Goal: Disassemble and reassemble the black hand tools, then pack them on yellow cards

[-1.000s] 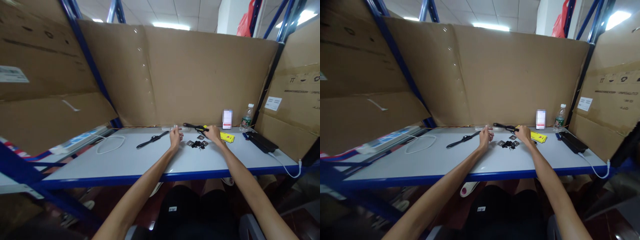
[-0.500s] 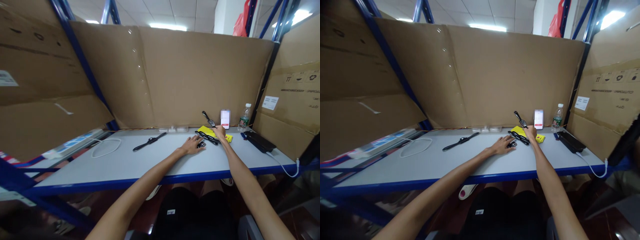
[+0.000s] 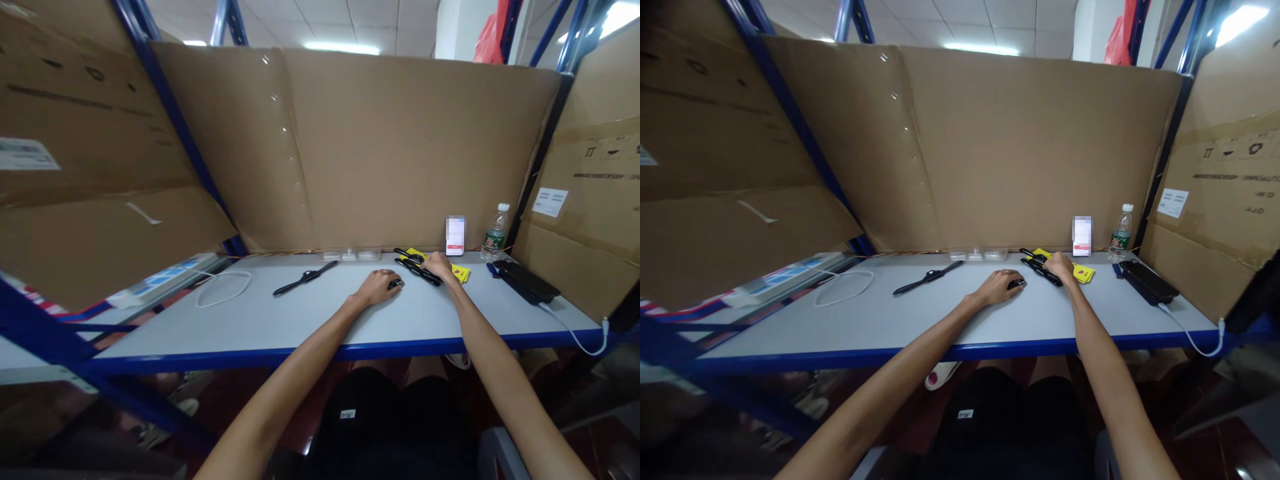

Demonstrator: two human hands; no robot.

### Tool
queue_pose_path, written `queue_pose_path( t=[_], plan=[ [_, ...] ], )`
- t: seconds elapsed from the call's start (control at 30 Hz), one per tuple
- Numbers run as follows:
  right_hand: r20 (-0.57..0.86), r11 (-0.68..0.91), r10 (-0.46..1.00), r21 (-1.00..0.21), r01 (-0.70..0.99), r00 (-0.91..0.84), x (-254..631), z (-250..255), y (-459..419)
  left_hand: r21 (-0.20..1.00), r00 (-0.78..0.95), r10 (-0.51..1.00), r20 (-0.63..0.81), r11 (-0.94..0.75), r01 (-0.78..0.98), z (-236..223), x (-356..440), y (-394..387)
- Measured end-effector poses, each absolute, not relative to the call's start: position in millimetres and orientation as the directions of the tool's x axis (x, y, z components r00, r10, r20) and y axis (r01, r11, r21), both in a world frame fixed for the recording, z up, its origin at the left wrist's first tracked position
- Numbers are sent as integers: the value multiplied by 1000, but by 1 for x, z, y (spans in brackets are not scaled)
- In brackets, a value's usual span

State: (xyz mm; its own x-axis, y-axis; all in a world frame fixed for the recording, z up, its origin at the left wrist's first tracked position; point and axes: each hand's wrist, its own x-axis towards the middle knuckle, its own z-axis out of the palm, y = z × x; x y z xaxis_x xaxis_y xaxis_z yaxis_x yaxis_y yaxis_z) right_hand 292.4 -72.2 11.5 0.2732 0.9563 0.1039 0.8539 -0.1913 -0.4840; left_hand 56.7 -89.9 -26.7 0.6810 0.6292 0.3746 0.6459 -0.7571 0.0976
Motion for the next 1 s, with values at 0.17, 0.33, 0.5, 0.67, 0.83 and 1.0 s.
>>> queue_pose_path(
  t=[0.17, 0.33, 0.5, 0.67, 0.83, 1.0],
  plan=[
    [113, -225, 944, -470, 854, 311, 293, 14, -74, 100, 620, 716, 321, -677, 729, -22, 49, -84],
    [100, -178, 965, -427, 887, 242, 294, 17, -77, 99, 562, 769, 306, -613, 784, -23, 45, -79],
    [80, -106, 986, -395, 913, 149, 282, 20, -82, 127, 550, 767, 330, -614, 779, -25, 45, -77],
    [17, -95, 994, -379, 921, 110, 267, 25, -92, 151, 544, 755, 367, -625, 766, -27, 47, -75],
    [1, -11, 1000, -211, 977, 12, 260, 26, -99, 168, 565, 712, 418, -672, 722, -26, 52, -78],
    [34, 66, 997, -99, 993, -63, 262, 23, -97, 109, 642, 648, 410, -734, 671, -27, 57, -80]
  ],
)
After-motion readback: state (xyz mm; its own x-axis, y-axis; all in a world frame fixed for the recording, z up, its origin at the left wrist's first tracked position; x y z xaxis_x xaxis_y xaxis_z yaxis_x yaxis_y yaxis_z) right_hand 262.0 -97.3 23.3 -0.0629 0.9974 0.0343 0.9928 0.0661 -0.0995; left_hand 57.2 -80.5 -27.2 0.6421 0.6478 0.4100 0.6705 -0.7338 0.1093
